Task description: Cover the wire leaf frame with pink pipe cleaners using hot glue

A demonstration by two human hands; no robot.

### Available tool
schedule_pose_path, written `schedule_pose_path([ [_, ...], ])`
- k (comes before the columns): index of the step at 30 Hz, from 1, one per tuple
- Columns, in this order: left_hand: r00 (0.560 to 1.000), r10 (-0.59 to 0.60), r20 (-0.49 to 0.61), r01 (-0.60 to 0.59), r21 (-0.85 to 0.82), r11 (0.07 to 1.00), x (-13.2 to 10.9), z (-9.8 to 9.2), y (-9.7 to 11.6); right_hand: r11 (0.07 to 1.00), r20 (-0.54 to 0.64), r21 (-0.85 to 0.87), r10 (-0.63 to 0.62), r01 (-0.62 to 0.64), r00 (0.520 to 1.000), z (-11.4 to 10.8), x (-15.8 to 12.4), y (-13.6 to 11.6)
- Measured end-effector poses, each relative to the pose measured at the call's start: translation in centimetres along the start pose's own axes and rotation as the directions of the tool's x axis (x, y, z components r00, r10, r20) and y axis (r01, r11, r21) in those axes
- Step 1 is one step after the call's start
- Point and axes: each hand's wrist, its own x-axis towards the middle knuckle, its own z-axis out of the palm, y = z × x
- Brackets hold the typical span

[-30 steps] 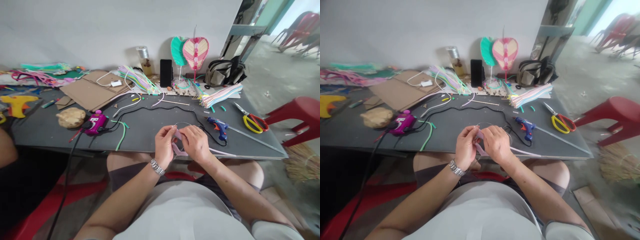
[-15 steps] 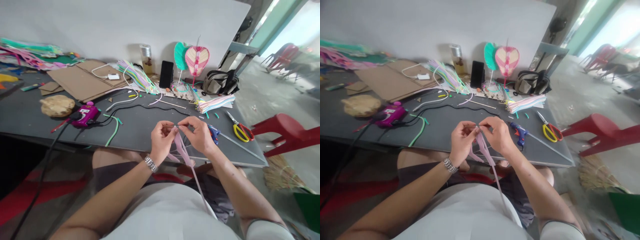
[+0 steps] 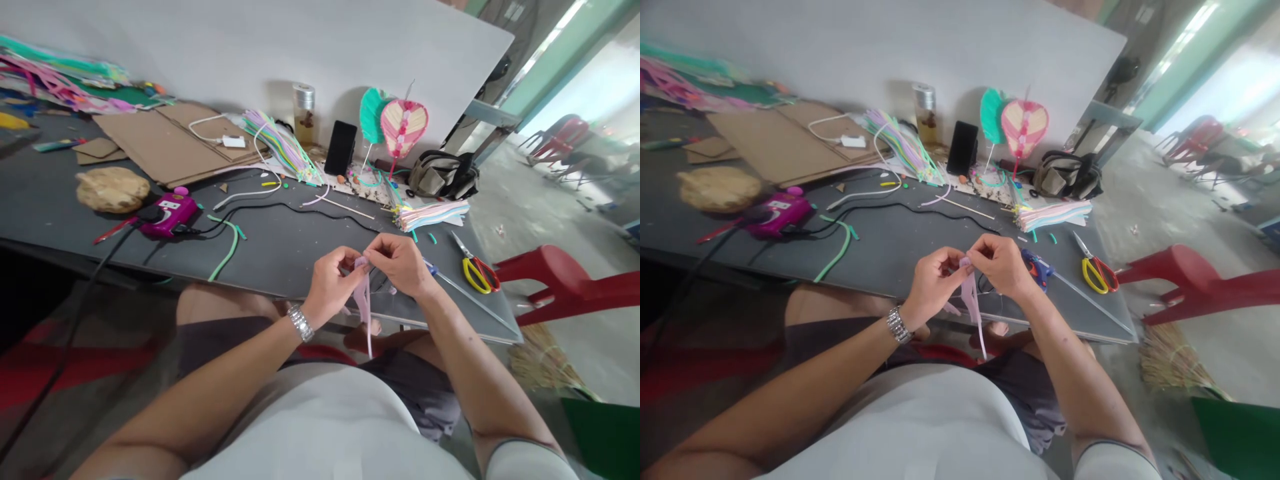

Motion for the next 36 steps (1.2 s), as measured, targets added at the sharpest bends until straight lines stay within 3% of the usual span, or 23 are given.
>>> schedule_pose_path([
  [8, 1.000, 0.008, 0.017, -0.009, 0.074, 0.997, 0.4, 0.2, -0.3, 0.996, -0.018, 0.075, 0.059, -0.057, 0.998, 0.0, 0.1, 0.4],
  [15, 0.999, -0.043, 0.006, 0.043, 0.096, 0.995, 0.8, 0.4, -0.3, 0.999, -0.032, 0.035, 0.035, -0.034, 0.999, 0.1, 0.0, 0.9],
  [17, 0.998, -0.070, 0.008, 0.069, 0.090, 0.994, 1.0, 0.3, -0.3, 0.999, -0.057, -0.041, -0.033, 0.031, 0.998, -0.1, -0.2, 0.8],
  [20, 0.996, -0.085, 0.000, 0.084, 0.067, 0.994, 1.2, 0.1, -0.4, 0.945, -0.123, -0.230, -0.265, 0.232, 0.956, -0.5, -0.9, 0.7],
  [24, 0.997, -0.077, -0.002, 0.077, 0.061, 0.995, 1.3, -0.1, -0.3, 0.802, -0.024, -0.392, -0.500, 0.452, 0.866, -0.8, -1.7, 0.9],
  [29, 0.999, -0.046, 0.001, 0.046, 0.077, 0.996, 1.1, 0.0, -0.1, 0.654, 0.066, -0.538, -0.597, 0.532, 0.800, -0.7, -1.7, 1.4],
  [36, 1.000, -0.028, -0.007, 0.029, 0.091, 0.995, 1.1, 0.0, 0.0, 0.624, 0.058, -0.600, -0.591, 0.501, 0.805, -0.6, -1.8, 1.6],
])
